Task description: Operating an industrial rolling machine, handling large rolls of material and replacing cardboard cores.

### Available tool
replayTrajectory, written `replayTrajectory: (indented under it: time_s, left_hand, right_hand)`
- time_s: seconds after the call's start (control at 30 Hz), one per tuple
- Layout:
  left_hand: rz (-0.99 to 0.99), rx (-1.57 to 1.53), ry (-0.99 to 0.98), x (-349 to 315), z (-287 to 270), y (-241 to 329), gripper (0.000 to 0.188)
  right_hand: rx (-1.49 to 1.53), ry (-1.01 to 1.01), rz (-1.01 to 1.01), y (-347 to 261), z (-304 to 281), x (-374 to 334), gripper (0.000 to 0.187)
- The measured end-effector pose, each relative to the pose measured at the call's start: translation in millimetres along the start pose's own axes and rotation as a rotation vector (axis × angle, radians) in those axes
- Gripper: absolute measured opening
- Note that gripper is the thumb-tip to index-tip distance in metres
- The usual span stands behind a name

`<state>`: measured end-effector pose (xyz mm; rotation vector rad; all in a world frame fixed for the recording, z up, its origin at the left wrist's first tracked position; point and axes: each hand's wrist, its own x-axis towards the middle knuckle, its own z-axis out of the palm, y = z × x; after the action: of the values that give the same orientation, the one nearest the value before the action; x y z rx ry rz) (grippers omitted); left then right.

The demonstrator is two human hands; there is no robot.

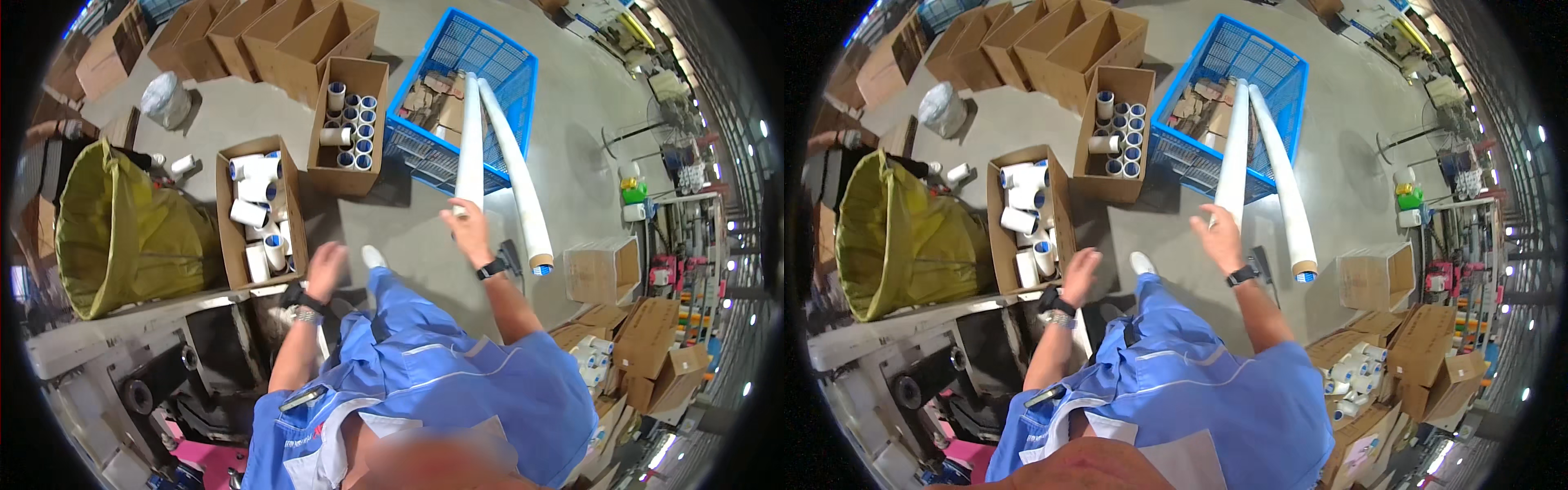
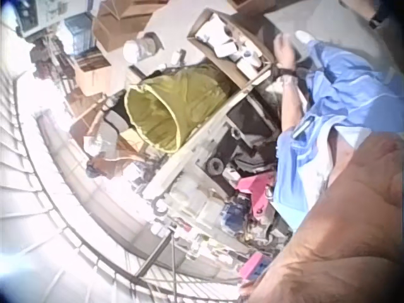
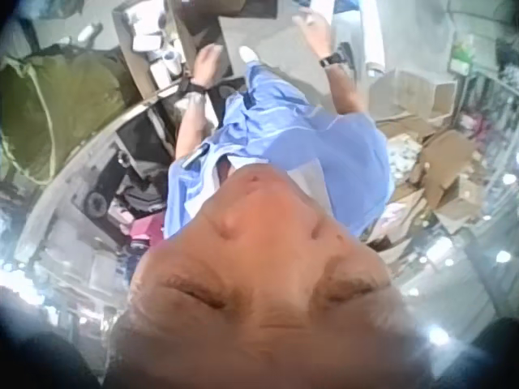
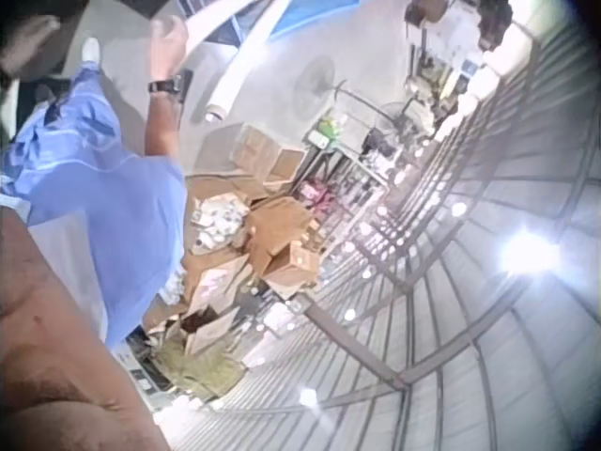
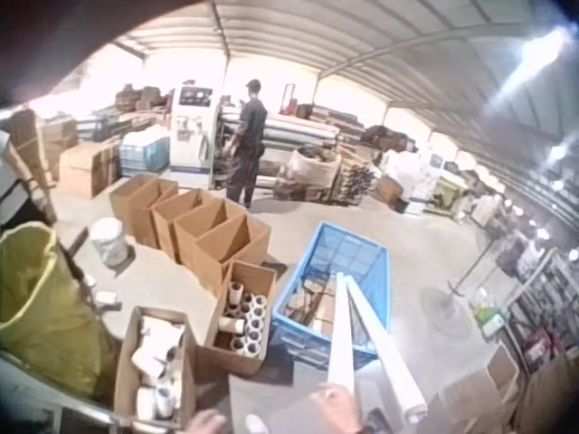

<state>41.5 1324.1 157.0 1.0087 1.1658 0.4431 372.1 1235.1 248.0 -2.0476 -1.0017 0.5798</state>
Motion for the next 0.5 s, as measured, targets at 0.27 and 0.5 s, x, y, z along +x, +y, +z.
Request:
replayTrajectory:
  time_s: [0.27, 0.5]
  left_hand:
    - [0.188, 0.346, -0.509, 51, 189, 45, 0.101]
    - [0.082, 0.285, -0.280, 104, 287, 6, 0.119]
  right_hand:
    - [1.001, -0.211, 0.731, 123, -6, 49, 0.060]
    - [1.175, -0.326, 0.851, 168, 14, 62, 0.062]
